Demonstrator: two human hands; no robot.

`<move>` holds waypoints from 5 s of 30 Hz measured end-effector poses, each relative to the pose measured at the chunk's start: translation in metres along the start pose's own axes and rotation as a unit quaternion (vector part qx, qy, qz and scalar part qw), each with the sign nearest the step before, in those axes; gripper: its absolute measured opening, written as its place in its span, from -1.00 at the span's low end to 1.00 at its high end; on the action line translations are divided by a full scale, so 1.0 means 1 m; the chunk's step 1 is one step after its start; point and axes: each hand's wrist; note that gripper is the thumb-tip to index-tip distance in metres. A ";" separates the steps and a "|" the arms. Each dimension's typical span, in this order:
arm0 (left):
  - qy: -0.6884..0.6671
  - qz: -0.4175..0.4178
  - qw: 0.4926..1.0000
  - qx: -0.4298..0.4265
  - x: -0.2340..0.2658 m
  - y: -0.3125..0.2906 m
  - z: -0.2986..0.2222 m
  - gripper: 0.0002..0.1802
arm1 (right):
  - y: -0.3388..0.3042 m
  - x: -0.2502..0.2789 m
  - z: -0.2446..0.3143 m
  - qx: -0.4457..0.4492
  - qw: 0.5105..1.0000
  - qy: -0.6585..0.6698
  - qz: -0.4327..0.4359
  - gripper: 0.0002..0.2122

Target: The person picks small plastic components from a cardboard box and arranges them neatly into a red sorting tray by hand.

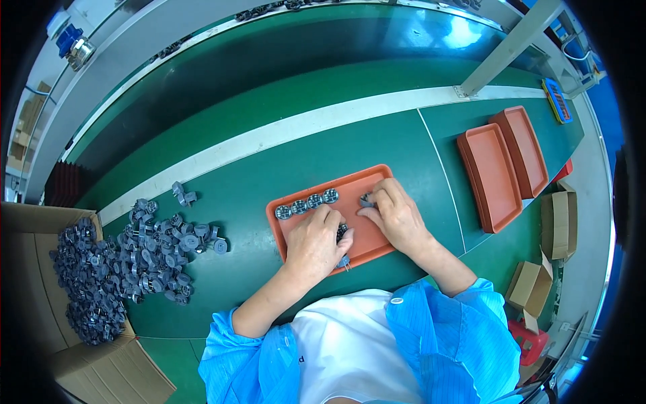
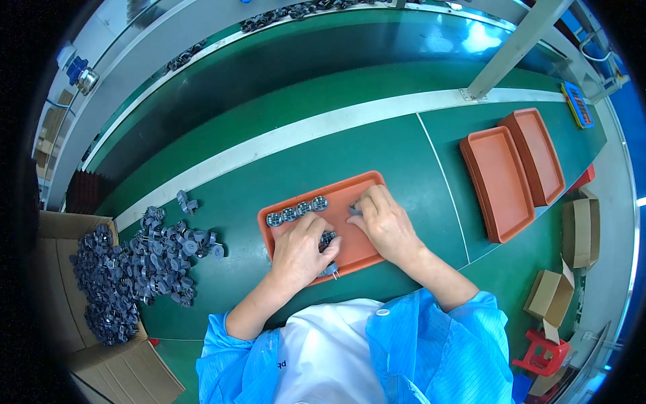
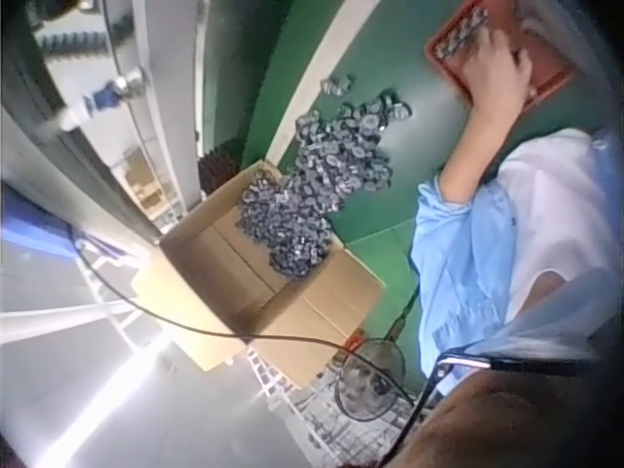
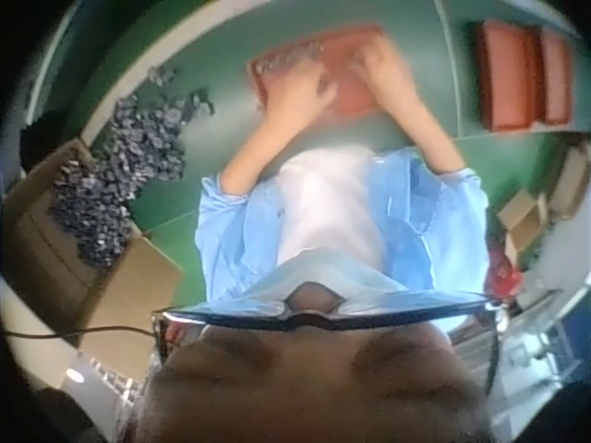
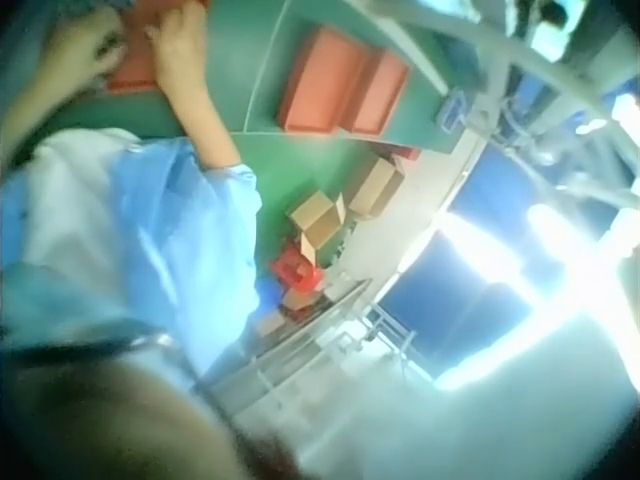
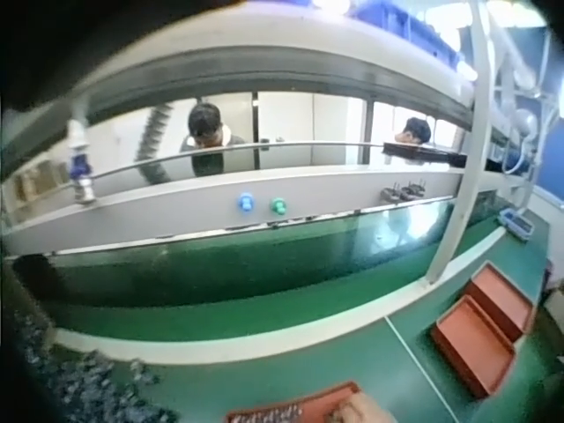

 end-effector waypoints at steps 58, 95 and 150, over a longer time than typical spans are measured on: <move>0.036 0.007 0.991 -0.132 0.017 -0.045 0.018 -0.38 | 0.002 0.014 -0.013 0.021 0.994 -0.105 0.005 -0.82; 0.054 -0.016 0.987 -0.148 0.002 -0.038 0.018 -0.65 | -0.007 0.014 -0.007 -0.085 0.987 0.133 0.003 -0.79; -0.010 -0.066 0.997 -0.038 0.035 -0.082 0.046 -0.62 | 0.011 0.018 0.042 0.003 0.992 0.056 0.116 -0.65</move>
Point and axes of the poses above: each hand's wrist, its own y-axis towards the middle knuckle, its own x-axis out of the back of the hand, z = x × y, and after that the axes turned 11 degrees about x, right-handed
